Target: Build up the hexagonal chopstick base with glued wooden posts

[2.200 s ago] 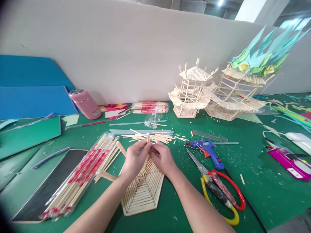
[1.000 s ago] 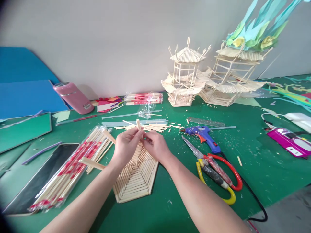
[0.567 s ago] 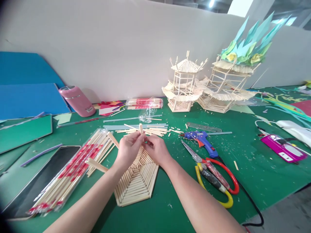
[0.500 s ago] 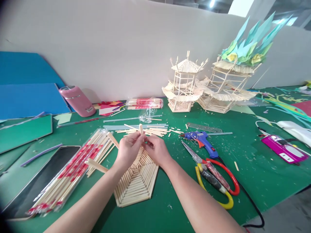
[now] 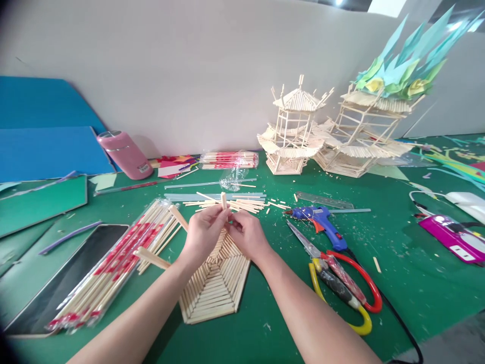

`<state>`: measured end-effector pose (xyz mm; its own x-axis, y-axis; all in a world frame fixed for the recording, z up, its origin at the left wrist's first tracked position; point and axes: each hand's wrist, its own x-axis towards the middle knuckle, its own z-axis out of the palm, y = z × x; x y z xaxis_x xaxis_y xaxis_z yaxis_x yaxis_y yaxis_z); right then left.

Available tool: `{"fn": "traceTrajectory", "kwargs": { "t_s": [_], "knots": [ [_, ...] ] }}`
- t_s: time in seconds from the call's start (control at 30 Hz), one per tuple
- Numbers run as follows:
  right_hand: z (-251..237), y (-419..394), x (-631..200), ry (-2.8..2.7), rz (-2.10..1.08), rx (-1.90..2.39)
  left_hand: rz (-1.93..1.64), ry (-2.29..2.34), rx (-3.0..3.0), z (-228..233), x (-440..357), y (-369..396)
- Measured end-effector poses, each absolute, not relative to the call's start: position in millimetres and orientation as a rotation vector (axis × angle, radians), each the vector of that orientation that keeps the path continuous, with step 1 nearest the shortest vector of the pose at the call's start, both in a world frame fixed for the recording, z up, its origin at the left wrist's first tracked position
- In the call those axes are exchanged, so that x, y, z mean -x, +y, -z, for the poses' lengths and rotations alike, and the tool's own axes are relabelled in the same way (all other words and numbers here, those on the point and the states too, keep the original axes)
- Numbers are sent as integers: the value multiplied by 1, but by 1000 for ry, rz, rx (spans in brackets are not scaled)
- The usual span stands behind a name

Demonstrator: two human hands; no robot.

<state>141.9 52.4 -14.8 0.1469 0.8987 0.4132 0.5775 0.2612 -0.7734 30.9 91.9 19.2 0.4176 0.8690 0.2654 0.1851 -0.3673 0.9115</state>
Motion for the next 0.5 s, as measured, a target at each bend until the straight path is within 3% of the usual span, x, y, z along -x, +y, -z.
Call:
{"fn": "traceTrajectory", "kwargs": {
  "t_s": [0.5],
  "knots": [
    [14,52,-141,-1533,-428,1436,-1012,942,-1877,-17,-31,92]
  ]
}}
